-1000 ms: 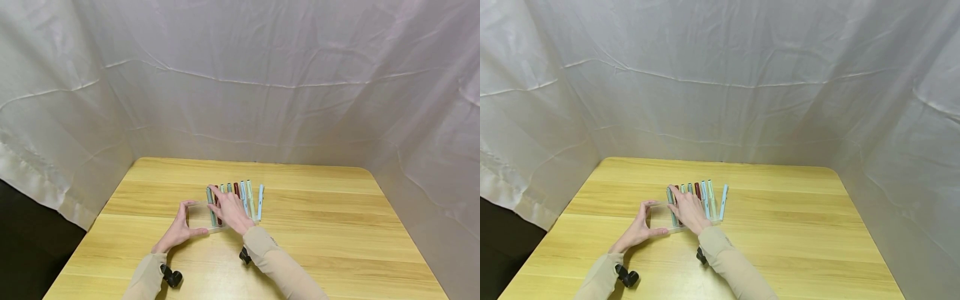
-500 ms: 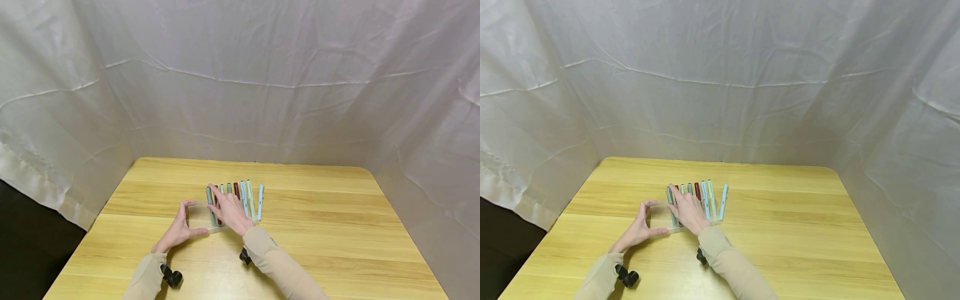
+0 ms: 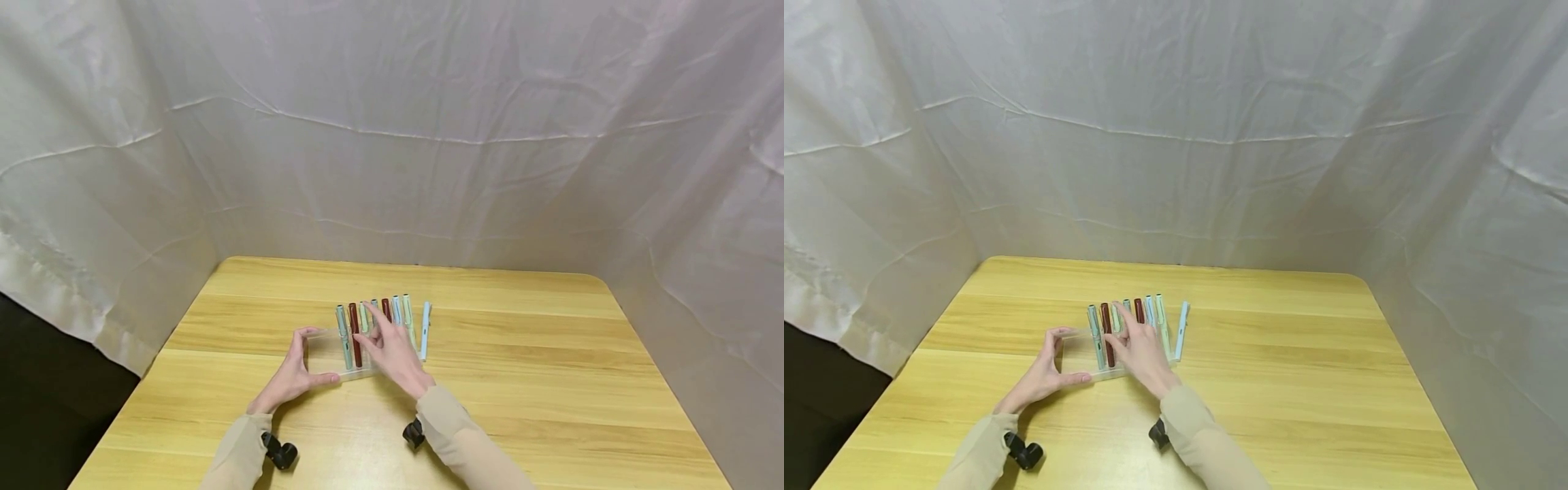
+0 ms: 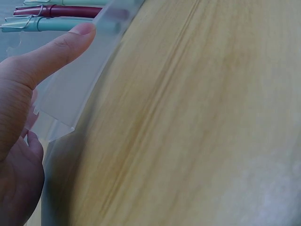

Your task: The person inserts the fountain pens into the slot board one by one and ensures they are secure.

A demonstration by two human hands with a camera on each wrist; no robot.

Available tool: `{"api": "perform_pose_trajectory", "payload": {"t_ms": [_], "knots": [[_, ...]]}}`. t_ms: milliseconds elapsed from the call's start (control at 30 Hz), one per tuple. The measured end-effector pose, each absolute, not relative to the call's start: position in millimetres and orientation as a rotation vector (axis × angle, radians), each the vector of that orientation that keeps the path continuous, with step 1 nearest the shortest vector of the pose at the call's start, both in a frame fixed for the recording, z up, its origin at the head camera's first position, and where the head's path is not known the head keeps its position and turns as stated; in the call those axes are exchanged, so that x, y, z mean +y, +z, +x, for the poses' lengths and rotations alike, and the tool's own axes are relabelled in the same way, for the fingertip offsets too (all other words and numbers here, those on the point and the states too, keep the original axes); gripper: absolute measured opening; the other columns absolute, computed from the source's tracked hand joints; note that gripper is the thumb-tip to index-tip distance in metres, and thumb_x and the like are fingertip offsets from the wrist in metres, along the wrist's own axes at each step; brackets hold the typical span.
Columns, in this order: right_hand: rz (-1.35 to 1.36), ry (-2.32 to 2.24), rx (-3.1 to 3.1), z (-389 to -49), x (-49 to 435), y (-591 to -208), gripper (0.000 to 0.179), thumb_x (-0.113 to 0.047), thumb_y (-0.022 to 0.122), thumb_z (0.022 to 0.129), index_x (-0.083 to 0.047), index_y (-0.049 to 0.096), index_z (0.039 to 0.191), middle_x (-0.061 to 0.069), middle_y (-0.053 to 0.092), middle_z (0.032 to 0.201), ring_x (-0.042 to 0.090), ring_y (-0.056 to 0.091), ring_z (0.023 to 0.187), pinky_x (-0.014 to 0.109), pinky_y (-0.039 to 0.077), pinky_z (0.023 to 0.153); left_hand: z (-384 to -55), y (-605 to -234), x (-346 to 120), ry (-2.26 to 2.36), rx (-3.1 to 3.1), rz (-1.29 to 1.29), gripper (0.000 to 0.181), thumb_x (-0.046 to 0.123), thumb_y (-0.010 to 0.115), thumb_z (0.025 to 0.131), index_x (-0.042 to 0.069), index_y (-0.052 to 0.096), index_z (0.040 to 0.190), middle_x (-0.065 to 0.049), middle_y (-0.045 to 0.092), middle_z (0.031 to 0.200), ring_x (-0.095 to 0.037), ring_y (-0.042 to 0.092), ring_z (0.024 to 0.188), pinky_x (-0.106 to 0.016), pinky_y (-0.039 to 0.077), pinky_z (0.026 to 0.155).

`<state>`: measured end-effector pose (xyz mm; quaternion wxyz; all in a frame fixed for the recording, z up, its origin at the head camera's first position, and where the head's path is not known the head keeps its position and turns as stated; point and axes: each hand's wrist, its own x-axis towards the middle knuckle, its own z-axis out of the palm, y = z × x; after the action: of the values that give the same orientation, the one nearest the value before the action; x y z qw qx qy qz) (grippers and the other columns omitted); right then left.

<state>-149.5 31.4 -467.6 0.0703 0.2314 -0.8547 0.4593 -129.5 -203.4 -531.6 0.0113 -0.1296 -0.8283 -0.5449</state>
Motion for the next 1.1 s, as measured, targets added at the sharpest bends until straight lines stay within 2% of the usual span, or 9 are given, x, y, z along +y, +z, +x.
{"api": "perform_pose_trajectory", "payload": {"t_ms": [167,367,667,867,1100], "knots": [[0.609,1.516,-2.462,-146.8,44.2,-472.7,0.061,-0.012,0.07,0.093,-0.006,0.044,0.149,0.011,0.07,0.075,0.004,0.058,0.057,0.016,0.056,0.056,-129.5,-531.6,-203.8,-1.697,-2.595,-0.396,0.1,0.018,0.094,0.066,0.005,0.031,0.142,-0.02,0.039,0.147,-0.043,0.034,0.143,-0.072,0.017,0.121],[0.506,1.626,-2.35,-147.4,59.2,-478.6,0.059,-0.008,0.07,0.092,-0.003,0.046,0.146,0.02,0.07,0.075,0.026,0.066,0.057,0.018,0.057,0.055,-129.6,-532.4,-203.9,-1.689,-2.628,-0.374,0.1,0.021,0.094,0.066,0.006,0.031,0.142,-0.02,0.038,0.148,-0.044,0.032,0.145,-0.071,0.014,0.122],[0.358,1.677,-2.289,-152.4,84.8,-489.2,0.056,-0.005,0.068,0.093,-0.003,0.047,0.145,0.019,0.07,0.077,0.039,0.065,0.059,0.02,0.058,0.054,-128.4,-530.6,-203.1,-1.702,-2.619,-0.372,0.099,0.019,0.094,0.066,0.006,0.031,0.142,-0.02,0.038,0.148,-0.044,0.033,0.144,-0.072,0.016,0.121],[0.229,1.736,-2.307,-157.2,100.4,-495.7,0.059,-0.008,0.067,0.095,-0.005,0.044,0.148,0.023,0.069,0.08,0.038,0.065,0.059,0.03,0.06,0.052,-129.6,-532.6,-203.9,-1.674,-2.64,-0.372,0.1,0.023,0.094,0.067,0.006,0.03,0.142,-0.02,0.037,0.148,-0.044,0.033,0.144,-0.072,0.016,0.121],[0.158,1.741,-2.361,-164.7,113.8,-502.6,0.063,-0.01,0.07,0.093,-0.01,0.043,0.149,0.025,0.069,0.085,0.036,0.065,0.06,0.029,0.059,0.05,-130.0,-532.5,-204.7,-1.679,-2.65,-0.367,0.103,0.025,0.094,0.067,0.006,0.028,0.144,-0.02,0.035,0.15,-0.043,0.032,0.145,-0.072,0.015,0.121]]}}
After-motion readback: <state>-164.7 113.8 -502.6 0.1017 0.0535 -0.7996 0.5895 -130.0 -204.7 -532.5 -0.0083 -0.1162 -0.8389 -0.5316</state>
